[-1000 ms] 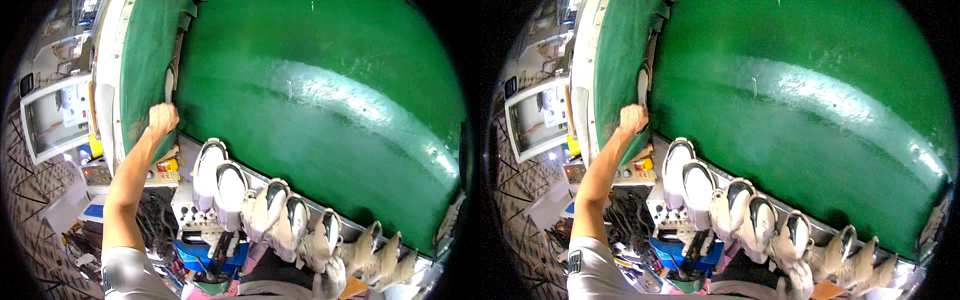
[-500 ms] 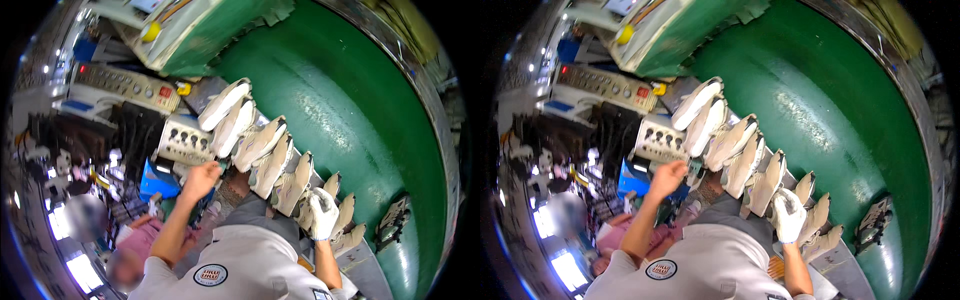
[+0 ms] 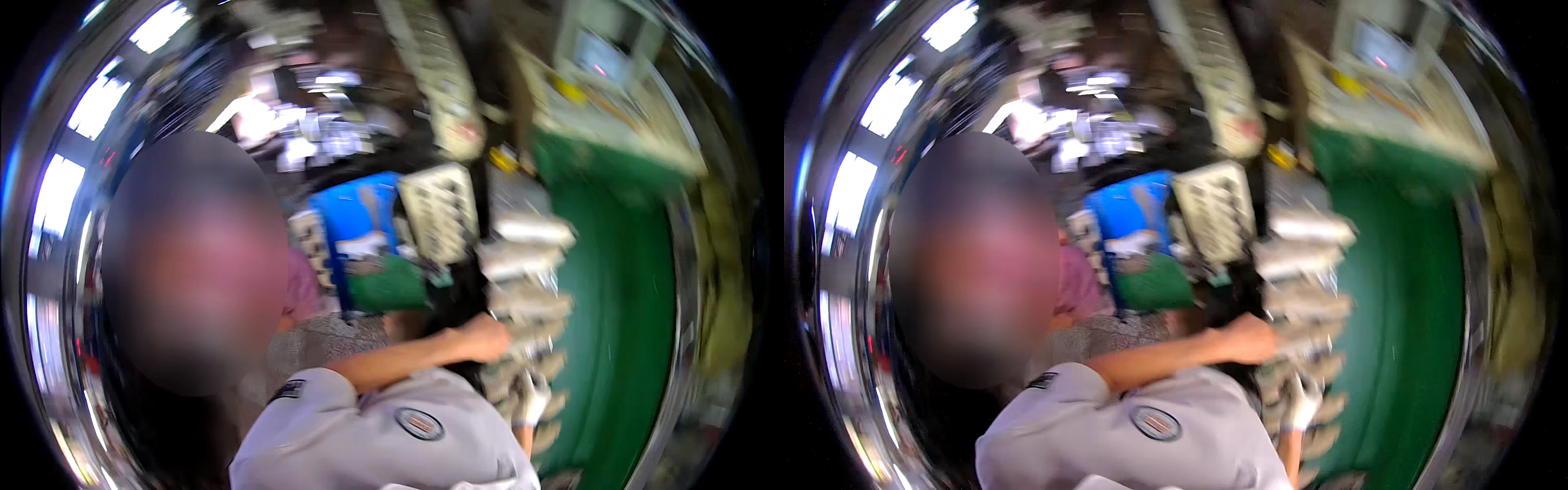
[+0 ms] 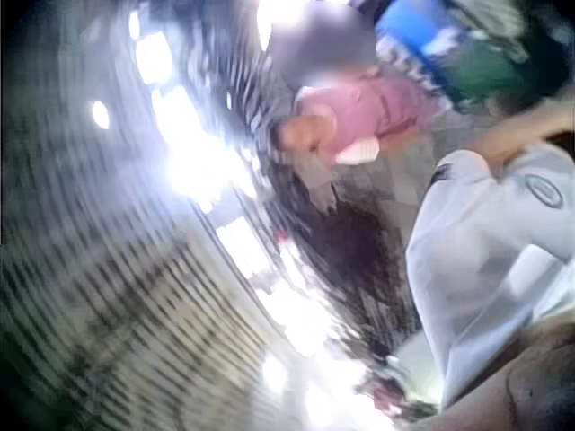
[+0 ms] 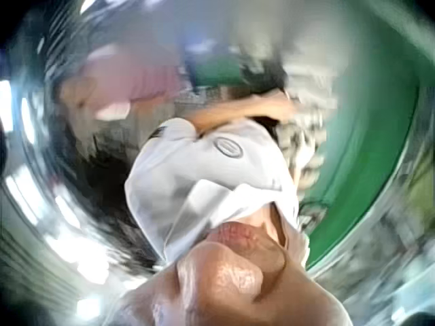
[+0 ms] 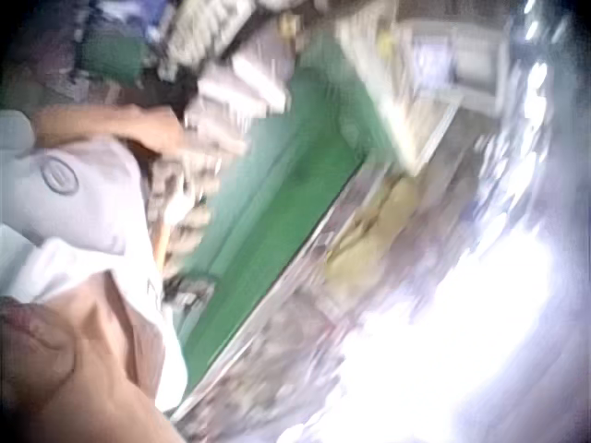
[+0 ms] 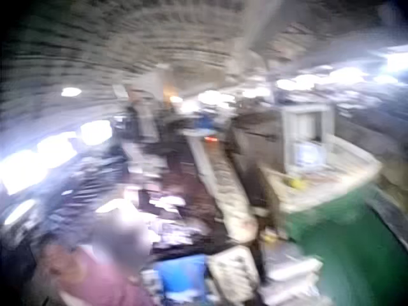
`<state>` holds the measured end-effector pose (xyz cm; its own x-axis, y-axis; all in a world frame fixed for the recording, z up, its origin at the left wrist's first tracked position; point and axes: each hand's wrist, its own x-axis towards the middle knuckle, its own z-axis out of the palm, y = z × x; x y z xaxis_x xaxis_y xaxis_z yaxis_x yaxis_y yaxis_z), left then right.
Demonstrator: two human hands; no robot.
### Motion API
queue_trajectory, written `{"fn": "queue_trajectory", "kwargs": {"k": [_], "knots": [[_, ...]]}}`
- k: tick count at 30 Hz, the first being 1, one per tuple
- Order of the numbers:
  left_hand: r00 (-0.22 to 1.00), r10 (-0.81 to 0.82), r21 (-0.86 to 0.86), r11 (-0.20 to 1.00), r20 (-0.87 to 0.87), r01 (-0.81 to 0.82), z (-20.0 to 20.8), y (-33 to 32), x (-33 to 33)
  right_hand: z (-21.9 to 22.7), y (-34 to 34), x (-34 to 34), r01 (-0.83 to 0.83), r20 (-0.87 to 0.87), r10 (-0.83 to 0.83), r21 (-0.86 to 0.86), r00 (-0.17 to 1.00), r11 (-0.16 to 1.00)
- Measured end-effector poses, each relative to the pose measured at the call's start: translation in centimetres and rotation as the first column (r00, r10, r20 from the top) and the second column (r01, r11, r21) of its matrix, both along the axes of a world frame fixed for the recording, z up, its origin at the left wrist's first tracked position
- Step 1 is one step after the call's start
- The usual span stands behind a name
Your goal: The person places various shoes onto a lasting machine, operates the machine with controls, and then removes the lasted shoes, placing them on a rack or back on a conveyor belt.
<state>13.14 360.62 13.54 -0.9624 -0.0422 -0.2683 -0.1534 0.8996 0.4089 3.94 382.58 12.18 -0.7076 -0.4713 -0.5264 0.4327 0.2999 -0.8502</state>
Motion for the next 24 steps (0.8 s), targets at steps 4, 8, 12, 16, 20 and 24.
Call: {"fn": "queue_trajectory", "kwargs": {"k": [4, 8, 12, 16, 20, 24], "knots": [[0.881, 0.301, 0.077, 0.953, -0.366, -0.293, 0.6, -5.6, 2.9, -1.5, -3.8, 2.7, -0.085, 0.004, 0.085, -0.033, 0.996, 0.996], [0.502, 0.626, 0.189, 0.718, -0.596, -0.670, 2.2, -11.9, 10.6, 1.0, -9.2, 6.0, -0.314, -0.083, 0.310, -0.039, 0.947, 0.949], [0.433, 0.662, 0.153, 0.636, -0.612, -0.757, 3.4, -15.6, 15.8, 11.3, -20.2, 4.7, -0.449, -0.345, 0.422, 0.002, 0.838, 0.893], [0.618, 0.589, -0.033, 0.710, -0.520, -0.704, 0.7, -15.9, 16.1, 25.3, -31.3, -1.2, -0.477, -0.517, 0.362, -0.104, 0.776, 0.873], [0.492, 0.551, 0.053, 0.700, -0.674, -0.712, -1.1, -16.5, 17.3, 39.0, -35.4, -2.4, -0.438, -0.953, 0.101, -0.036, 0.285, 0.898], [0.499, 0.498, -0.012, 0.699, -0.709, -0.715, -1.0, -16.6, 17.5, 40.0, -33.2, -2.7, -0.410, -0.939, -0.067, 0.083, -0.337, 0.908]]}}
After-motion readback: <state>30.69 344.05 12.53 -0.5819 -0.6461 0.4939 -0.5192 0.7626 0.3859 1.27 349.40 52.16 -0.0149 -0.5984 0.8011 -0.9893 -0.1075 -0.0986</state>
